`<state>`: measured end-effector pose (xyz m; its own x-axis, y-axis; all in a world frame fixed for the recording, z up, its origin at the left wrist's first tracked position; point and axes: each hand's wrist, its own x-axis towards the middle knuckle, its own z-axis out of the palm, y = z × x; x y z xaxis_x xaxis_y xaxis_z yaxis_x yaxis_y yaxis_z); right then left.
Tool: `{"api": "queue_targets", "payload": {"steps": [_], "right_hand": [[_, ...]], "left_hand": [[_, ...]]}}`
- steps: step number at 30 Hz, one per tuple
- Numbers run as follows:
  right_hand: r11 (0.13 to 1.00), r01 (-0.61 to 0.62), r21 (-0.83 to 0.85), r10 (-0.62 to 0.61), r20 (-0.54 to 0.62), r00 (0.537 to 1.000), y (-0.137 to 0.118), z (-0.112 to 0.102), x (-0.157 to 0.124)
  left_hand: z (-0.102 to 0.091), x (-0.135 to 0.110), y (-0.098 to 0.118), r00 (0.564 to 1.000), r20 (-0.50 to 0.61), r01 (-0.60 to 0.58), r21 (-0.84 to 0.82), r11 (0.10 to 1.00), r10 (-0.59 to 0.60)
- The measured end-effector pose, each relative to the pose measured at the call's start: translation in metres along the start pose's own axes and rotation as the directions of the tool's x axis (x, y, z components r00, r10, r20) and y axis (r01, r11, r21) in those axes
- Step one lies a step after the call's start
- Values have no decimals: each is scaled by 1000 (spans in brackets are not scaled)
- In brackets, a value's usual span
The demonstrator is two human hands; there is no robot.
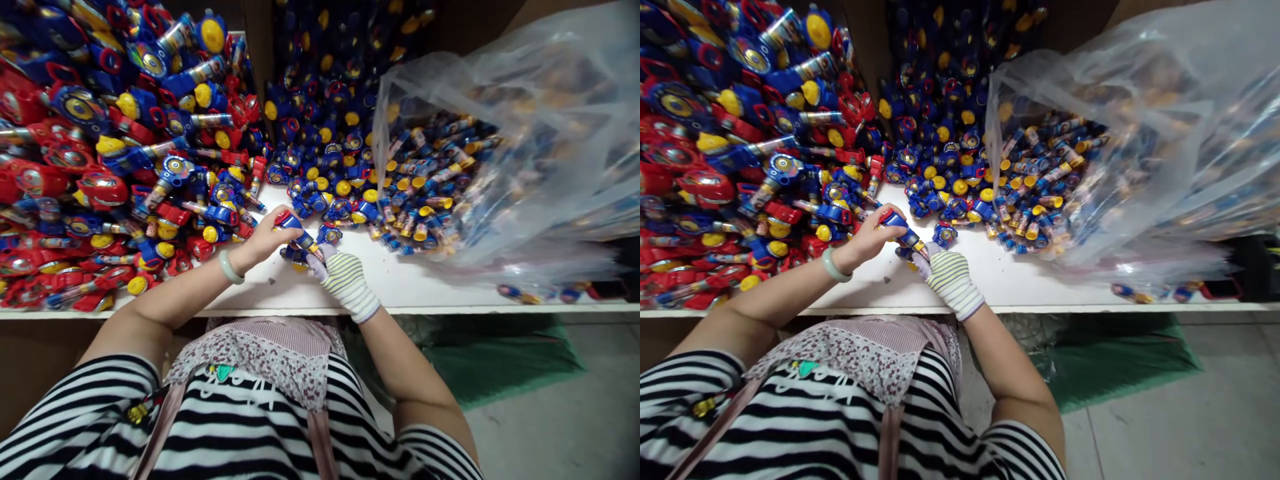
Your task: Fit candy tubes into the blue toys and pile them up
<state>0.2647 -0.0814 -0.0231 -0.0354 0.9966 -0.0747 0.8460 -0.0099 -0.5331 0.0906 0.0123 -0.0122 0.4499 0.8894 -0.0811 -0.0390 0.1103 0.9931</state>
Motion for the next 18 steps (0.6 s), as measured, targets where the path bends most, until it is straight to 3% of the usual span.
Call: {"api": "queue_targets", "payload": {"steps": [2,4,5,6,9,11,13,16,18], "right_hand": [[947,11,320,-39,80,996,0,5,-1],[792,-10,611,-122,175,977,-1,9,0],[738,-24,674,-142,190,972,-2,11,1],[737,-22,675,-133,176,975,-3,11,2],[912,-5,409,-1,14,1000,-10,10,5],[938,-31,346,34,-3,999,-17,11,3],[836,-61,545,6,103,995,-24,16,0],[586,-112,803,-134,232,963,-26,18,-1],[607,-32,794,-207,196,958,-11,9,1]], "left_hand": [[-8,-1,5,991,63,-127,86,988,122],[-14,-2,11,971,127,-221,143,965,203],[-16,-2,13,966,141,-241,169,956,219],[-18,-1,14,967,135,-241,194,951,218],[-16,-1,9,987,39,-162,210,964,158],[-14,-2,2,987,-8,-157,195,968,161],[-16,-4,-1,976,8,-216,177,960,218],[-33,0,13,954,124,-293,202,935,272],[-51,8,30,932,145,-363,321,875,333]]}}
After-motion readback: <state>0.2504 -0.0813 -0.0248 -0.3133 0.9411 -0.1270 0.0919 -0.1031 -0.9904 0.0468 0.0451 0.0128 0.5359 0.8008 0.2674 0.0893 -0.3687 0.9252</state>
